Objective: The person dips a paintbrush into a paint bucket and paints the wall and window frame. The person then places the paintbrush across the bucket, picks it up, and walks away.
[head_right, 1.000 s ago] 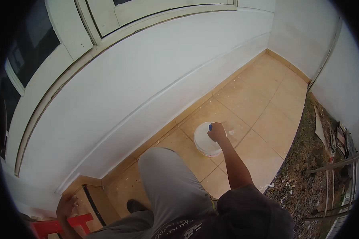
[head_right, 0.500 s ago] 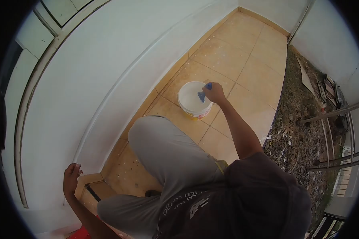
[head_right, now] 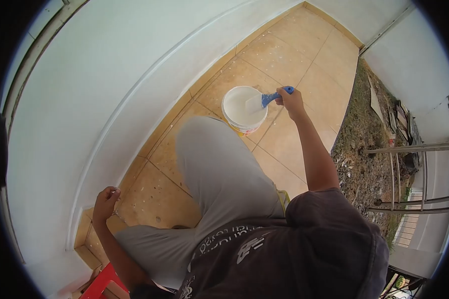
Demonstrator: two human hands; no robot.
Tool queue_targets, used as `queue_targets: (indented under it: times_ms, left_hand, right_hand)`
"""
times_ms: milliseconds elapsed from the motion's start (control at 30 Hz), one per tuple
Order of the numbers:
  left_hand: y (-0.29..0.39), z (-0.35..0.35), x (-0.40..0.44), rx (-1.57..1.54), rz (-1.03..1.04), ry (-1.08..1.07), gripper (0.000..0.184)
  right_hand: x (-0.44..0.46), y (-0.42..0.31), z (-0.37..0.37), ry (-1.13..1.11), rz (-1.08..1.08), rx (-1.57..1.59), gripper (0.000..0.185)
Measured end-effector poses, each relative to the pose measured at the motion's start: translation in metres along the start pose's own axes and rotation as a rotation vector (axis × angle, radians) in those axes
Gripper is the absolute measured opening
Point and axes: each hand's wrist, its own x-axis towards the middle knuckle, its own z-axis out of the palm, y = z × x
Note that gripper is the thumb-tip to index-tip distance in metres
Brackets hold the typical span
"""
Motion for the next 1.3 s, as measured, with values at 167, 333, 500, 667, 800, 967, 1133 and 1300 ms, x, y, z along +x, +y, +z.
queue_targets:
  times_ms: [167,333,500,667,800,967,1133,1300]
  left_hand:
    - [-0.025,-0.007,-0.007,0.063,-0.126,0.027,0.035]
    - [-0.051,-0.015,-0.009,0.045,-0.146,0.062,0.037]
    - [-0.039,-0.014,-0.016,0.043,-0.179,0.055,0.040]
    - [-0.036,-0.014,-0.017,0.038,-0.170,0.042,0.040]
    - [-0.043,-0.011,-0.013,-0.013,-0.173,0.041,0.039]
    - [-0.039,-0.011,-0.014,-0.001,-0.164,0.041,0.039]
    - [-0.039,-0.012,-0.015,0.012,-0.145,0.036,0.039]
    - [-0.040,-0.010,-0.019,-0.011,-0.153,0.058,0.038]
  right_hand:
    - [0.005,-0.005,0.011,0.049,0.004,-0.003,0.022]
    - [0.021,0.008,0.003,0.144,0.172,0.155,0.015]
    - [0.033,0.071,-0.029,0.108,0.446,0.520,0.010]
    - [0.026,0.105,-0.040,0.117,0.557,0.669,0.009]
    - [0.026,0.094,-0.040,0.122,0.465,0.567,0.009]
    - [0.021,0.049,-0.030,0.075,0.169,0.039,0.015]
    - [0.023,0.015,-0.032,0.066,0.105,-0.145,0.015]
    - [0.019,0.003,-0.034,0.100,0.120,-0.184,0.014]
